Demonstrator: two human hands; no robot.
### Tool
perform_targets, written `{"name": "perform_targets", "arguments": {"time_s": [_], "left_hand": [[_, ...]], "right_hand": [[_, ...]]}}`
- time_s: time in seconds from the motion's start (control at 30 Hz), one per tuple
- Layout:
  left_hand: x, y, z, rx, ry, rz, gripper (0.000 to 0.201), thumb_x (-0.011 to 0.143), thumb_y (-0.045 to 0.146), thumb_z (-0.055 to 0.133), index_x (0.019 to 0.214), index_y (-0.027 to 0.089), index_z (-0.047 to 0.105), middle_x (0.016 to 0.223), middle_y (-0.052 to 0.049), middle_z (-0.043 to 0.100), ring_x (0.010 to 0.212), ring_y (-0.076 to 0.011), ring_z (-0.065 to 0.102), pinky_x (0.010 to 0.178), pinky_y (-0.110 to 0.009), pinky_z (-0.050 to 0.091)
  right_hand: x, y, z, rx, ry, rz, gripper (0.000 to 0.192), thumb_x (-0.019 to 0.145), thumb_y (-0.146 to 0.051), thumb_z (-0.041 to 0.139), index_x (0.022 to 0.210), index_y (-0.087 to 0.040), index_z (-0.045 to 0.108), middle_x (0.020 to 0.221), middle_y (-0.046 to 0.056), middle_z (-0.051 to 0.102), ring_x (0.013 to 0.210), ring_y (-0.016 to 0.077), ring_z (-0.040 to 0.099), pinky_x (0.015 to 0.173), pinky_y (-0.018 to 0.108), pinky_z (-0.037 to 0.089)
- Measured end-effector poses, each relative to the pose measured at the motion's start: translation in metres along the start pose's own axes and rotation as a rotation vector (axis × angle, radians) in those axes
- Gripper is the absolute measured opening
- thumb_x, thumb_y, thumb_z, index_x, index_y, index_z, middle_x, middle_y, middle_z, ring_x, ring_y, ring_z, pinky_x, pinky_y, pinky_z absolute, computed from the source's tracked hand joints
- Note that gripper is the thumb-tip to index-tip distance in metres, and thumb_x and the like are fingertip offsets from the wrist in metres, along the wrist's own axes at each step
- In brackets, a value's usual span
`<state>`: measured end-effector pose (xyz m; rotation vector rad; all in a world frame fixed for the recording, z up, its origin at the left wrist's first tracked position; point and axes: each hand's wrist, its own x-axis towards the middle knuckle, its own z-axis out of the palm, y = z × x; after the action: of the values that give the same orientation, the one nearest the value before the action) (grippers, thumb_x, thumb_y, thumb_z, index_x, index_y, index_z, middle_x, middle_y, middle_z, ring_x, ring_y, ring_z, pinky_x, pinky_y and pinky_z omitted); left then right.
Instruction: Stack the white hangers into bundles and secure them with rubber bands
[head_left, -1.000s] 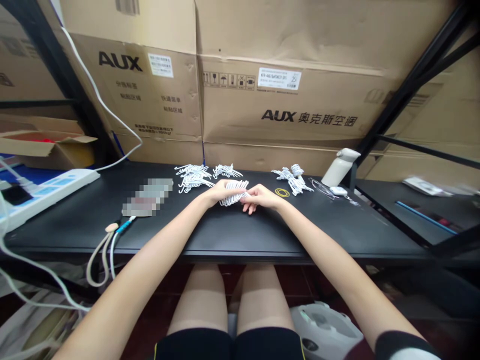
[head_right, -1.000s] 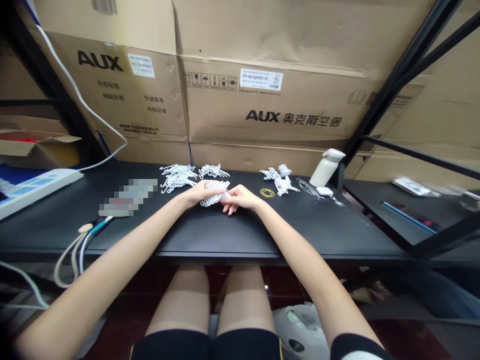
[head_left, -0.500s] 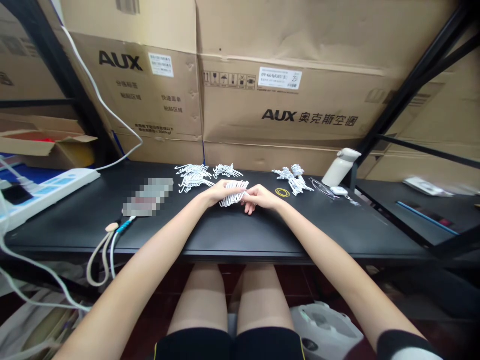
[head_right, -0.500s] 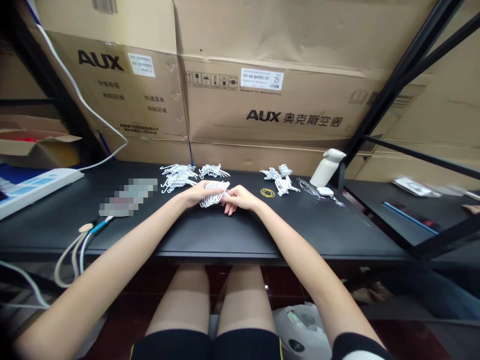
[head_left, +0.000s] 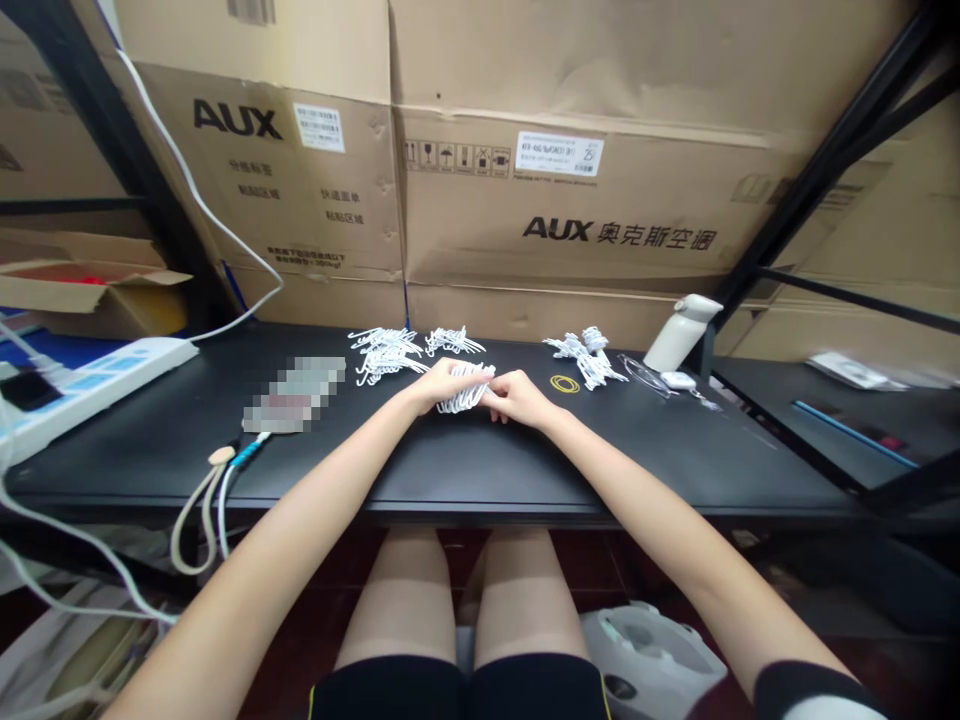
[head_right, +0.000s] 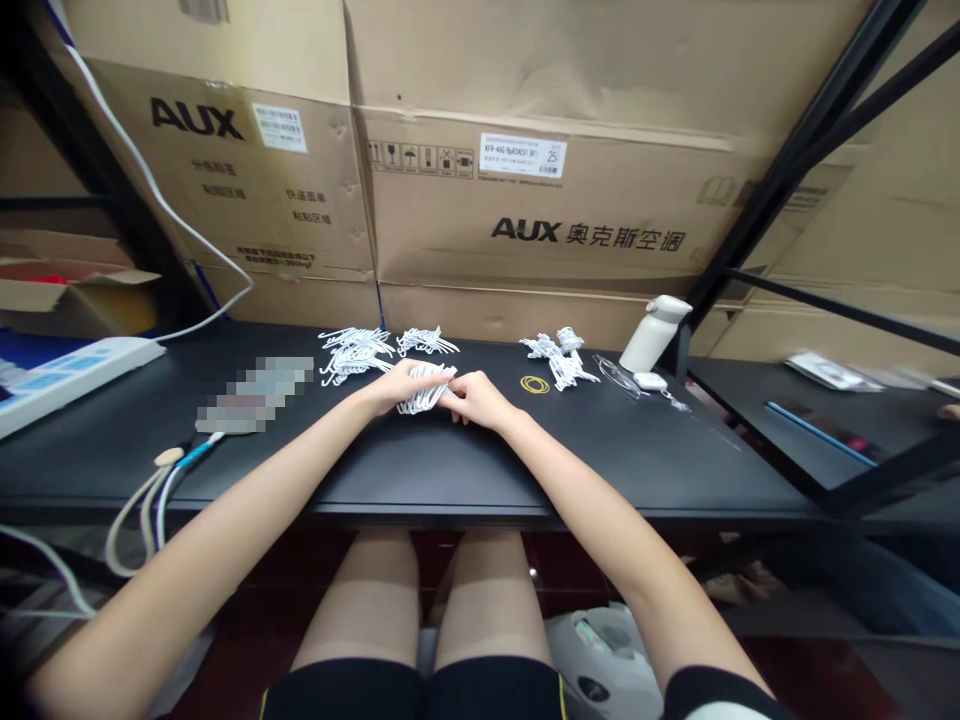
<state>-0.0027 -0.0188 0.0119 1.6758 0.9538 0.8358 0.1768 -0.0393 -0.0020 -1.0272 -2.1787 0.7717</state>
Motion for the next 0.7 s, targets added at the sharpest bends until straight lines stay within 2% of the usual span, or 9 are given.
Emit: {"name": "perform_targets", "arguments": {"time_s": [0.2, 0.5, 0.7], "left_hand": [[0.0017, -0.0016, -0.0002, 0.016, 0.014, 0.042, 0.039, 0.067, 0.049, 0.071, 0.074, 0.011, 0.067, 0.065, -0.002, 0.062, 0.058, -0.0118, 0.054, 0.053, -0.022, 0.039], [-0.0013, -0.0013, -0.0048, -0.071, -0.144, 0.058, 0.034, 0.064, 0.037, 0.077, 0.086, 0.013, 0.068, 0.078, -0.005, 0.068, 0.070, -0.0152, 0.062, 0.065, -0.026, 0.047], [0.0015, -0.0042, -0.0061, -0.089, -0.144, 0.056, 0.036, 0.064, 0.035, 0.077, 0.090, 0.012, 0.069, 0.082, -0.006, 0.069, 0.072, -0.0158, 0.063, 0.068, -0.027, 0.048]], "right_hand": [[0.0007, 0.0011, 0.0021, -0.027, 0.038, -0.038, 0.032, 0.083, -0.031, 0.055, 0.058, -0.013, 0.059, 0.051, 0.000, 0.062, 0.041, 0.0091, 0.055, 0.048, 0.018, 0.043], [0.0010, 0.0040, 0.0036, 0.004, -0.013, -0.058, 0.022, 0.081, -0.023, 0.051, 0.072, -0.012, 0.067, 0.049, -0.002, 0.059, 0.037, 0.0089, 0.053, 0.046, 0.019, 0.043], [0.0015, 0.0032, 0.0032, 0.028, 0.001, -0.039, 0.021, 0.080, -0.024, 0.053, 0.069, -0.012, 0.067, 0.047, -0.002, 0.058, 0.037, 0.0093, 0.053, 0.046, 0.019, 0.043]]}}
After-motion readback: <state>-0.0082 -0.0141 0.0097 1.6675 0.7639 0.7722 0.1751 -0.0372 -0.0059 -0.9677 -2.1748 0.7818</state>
